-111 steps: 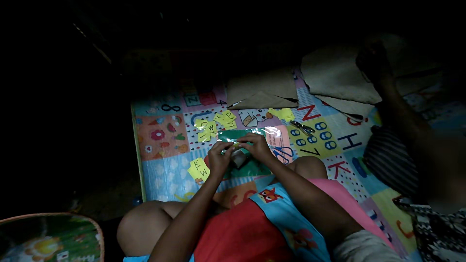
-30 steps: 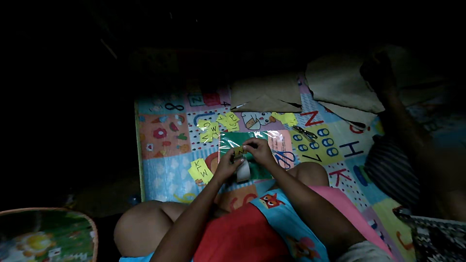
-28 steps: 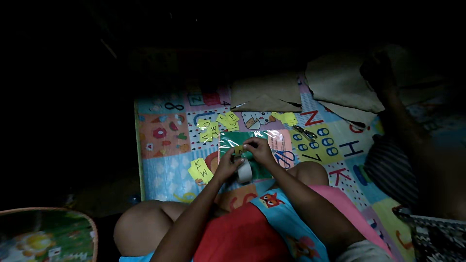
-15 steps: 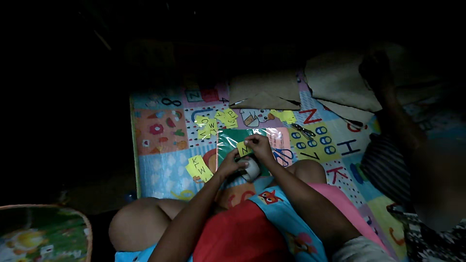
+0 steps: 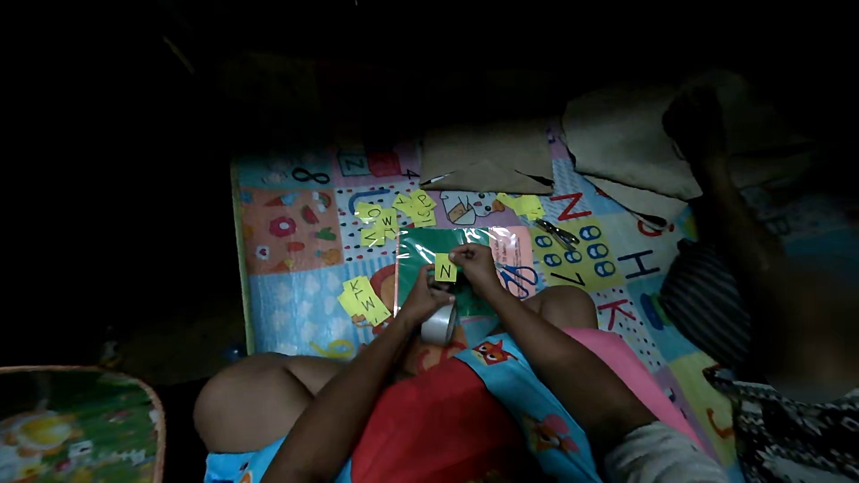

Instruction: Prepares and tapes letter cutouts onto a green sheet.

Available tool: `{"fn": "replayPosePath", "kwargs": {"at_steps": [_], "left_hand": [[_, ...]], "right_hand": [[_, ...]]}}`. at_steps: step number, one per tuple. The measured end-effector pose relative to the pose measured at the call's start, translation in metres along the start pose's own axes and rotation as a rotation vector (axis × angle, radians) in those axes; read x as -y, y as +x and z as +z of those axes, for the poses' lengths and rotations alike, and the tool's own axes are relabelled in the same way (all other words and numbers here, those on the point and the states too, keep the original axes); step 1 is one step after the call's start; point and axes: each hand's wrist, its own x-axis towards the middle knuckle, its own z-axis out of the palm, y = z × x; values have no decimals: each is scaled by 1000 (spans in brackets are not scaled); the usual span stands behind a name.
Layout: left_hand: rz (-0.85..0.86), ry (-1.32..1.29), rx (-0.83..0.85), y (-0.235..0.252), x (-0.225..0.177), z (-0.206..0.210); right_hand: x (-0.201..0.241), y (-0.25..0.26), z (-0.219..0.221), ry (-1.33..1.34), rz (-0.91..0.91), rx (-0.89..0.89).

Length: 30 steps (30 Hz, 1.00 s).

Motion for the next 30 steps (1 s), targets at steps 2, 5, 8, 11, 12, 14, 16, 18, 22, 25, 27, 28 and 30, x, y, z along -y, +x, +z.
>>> {"fn": "replayPosePath", "kwargs": {"at_steps": [2, 5, 8, 11, 12, 14, 16, 18, 22, 25, 27, 28, 30], "left_hand": [[-7, 18, -2, -2, 2, 2], [13, 20, 11, -4, 6, 3], [17, 59, 26, -3, 13, 2], [17, 63, 16, -3, 15, 4], [16, 46, 10, -4, 15, 5], [16, 19, -16, -4, 14, 6], [16, 21, -58, -5, 13, 8], [64, 45, -70, -6, 15, 8], [163, 130, 0, -4, 20, 2], [177, 181, 37, -2, 20, -1], [188, 202, 36, -1, 20, 0], [191, 209, 34, -1, 20, 1], [206, 225, 34, -1, 20, 2]], "right_hand": [[-3, 2, 1, 14, 65, -5], [-4, 4, 0, 58, 181, 5], [-9, 7, -3, 120, 287, 37], [-12, 9, -7, 186, 361, 90], [-13, 10, -8, 203, 374, 110], [-16, 12, -8, 225, 390, 135], [-19, 13, -7, 246, 399, 145], [-21, 14, -6, 299, 417, 148], [-18, 12, -6, 315, 429, 160], [-18, 13, -7, 292, 427, 164], [-18, 12, -7, 290, 422, 166], [-18, 11, -8, 278, 410, 168], [-17, 12, -11, 192, 338, 177]]}}
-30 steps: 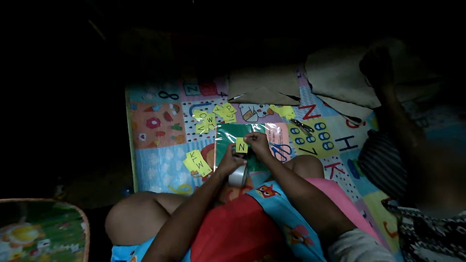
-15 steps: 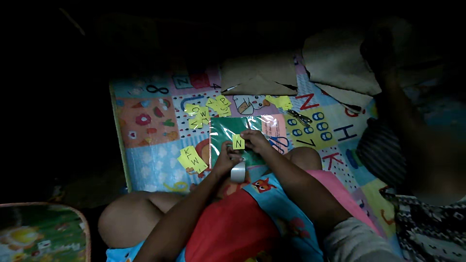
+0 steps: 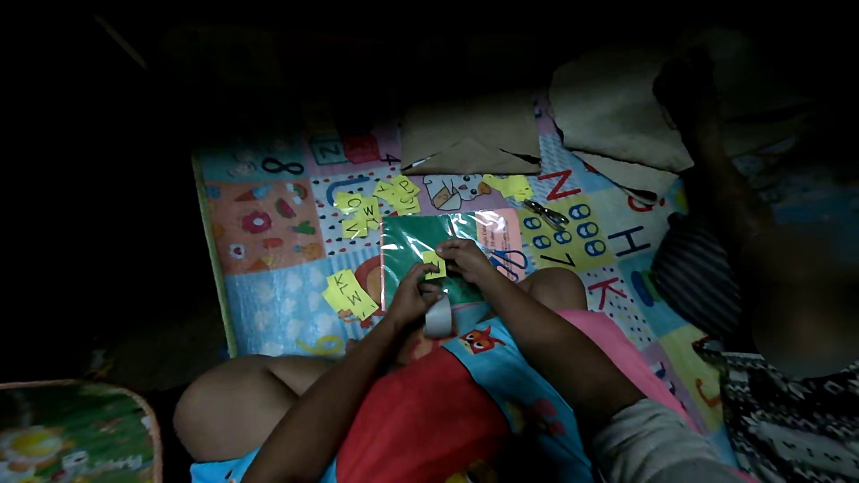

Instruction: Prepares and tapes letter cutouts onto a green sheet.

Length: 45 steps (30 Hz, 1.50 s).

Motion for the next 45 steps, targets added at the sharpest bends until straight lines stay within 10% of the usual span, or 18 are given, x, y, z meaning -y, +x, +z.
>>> {"fn": "replayPosePath", "kwargs": {"at_steps": [4, 10, 30, 45], "left_hand": [[27, 44, 10, -2, -4, 0], [-17, 21, 15, -1, -6, -1], [-71, -73, -24, -3, -5, -4], [-51, -68, -45, -5, -3, -2]], "right_hand": [[20, -3, -33, -644, -169, -80], [9, -19, -86, -1343, 129, 23], [28, -30, -104, -1337, 153, -117], [16, -35, -119, -1135, 51, 439]]}}
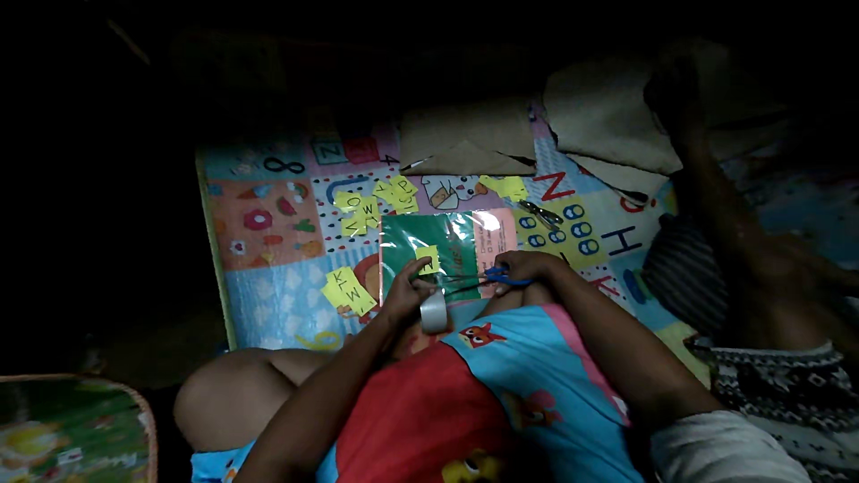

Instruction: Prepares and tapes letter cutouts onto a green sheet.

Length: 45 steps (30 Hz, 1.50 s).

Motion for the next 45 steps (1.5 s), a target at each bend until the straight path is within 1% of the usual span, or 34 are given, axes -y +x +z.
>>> {"fn": "replayPosePath", "kwargs": {"at_steps": [4, 10, 13, 19, 22, 26, 28, 39, 42, 45], "left_hand": [[22, -3, 4, 1, 1, 1], [21, 10, 6, -1, 0, 2], [25, 6, -4, -1, 0, 2], [59, 0, -7, 0, 4, 2], [51, -2, -1, 1, 5, 2], [91, 21, -3, 1, 7, 2], [80, 38, 0, 0, 5, 3], [80, 40, 18, -1, 1, 4], [80, 27, 16, -1, 2, 4], [69, 20, 5, -1, 2, 3]], "right_hand": [[0, 6, 0, 79, -74, 26], [9, 14, 5, 72, -120, 59], [17, 15, 8, 94, -95, 64], [18, 20, 12, 123, -102, 62], [15, 21, 12, 93, -127, 49], [19, 18, 9, 44, -131, 31], [19, 18, 8, 37, -121, 28], [11, 23, 9, -23, -198, -3], [13, 23, 10, -48, -214, -14], [22, 23, 5, -115, -190, -23]]}}
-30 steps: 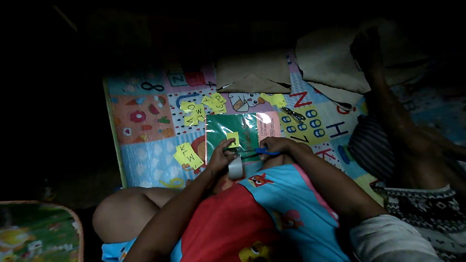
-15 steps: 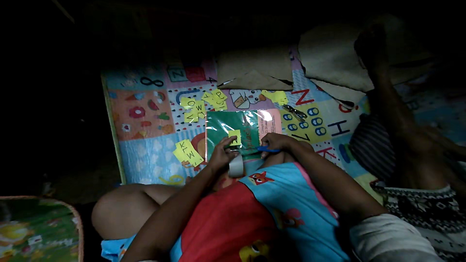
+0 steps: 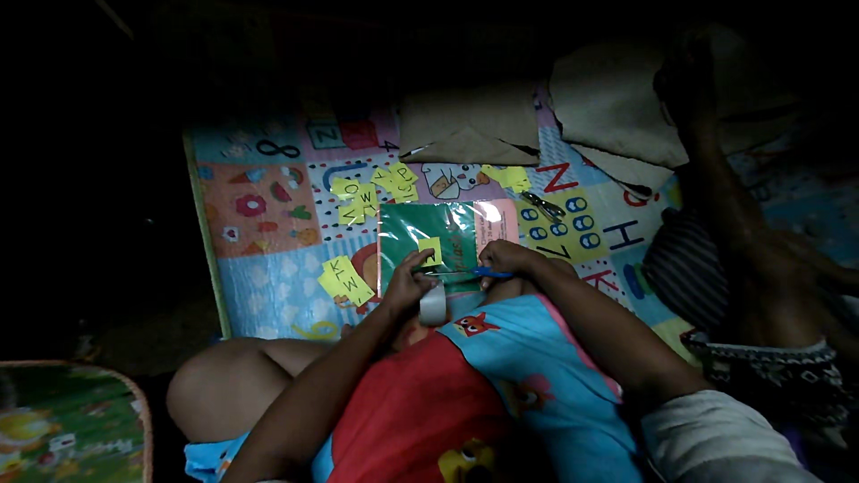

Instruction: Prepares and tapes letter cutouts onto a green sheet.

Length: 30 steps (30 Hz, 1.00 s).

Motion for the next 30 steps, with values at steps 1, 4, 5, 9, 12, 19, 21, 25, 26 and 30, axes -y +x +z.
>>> {"fn": "replayPosePath", "kwargs": {"at_steps": [1, 4, 5, 9, 12, 19, 21, 25, 26, 30], "left_hand": [[-1, 5, -5, 0, 1, -1], [-7, 10, -3, 0, 2, -3], [-12, 9, 9, 0, 3, -4], [-3, 3, 10, 0, 6, -3], [-18, -10, -5, 1, 5, -4], [-18, -74, -20, -2, 3, -6], [-13, -99, -17, -2, 3, -4], [7, -65, -11, 1, 5, -1], [4, -51, -12, 0, 5, -1], [11, -28, -18, -3, 3, 0]], "right_hand": [[2, 2, -3, -25, 12, -3], [6, 10, -11, -82, 53, -4], [8, 11, -14, -104, 75, 5], [2, 14, -20, -199, 134, 15], [-17, 17, -19, -207, 159, -9], [-22, 26, -11, -158, 312, -109], [-12, 23, -9, -165, 379, -157], [-9, 16, 0, 26, 368, -236], [-6, 14, 3, 166, 321, -271], [37, 5, 16, 780, 306, -304]]}}
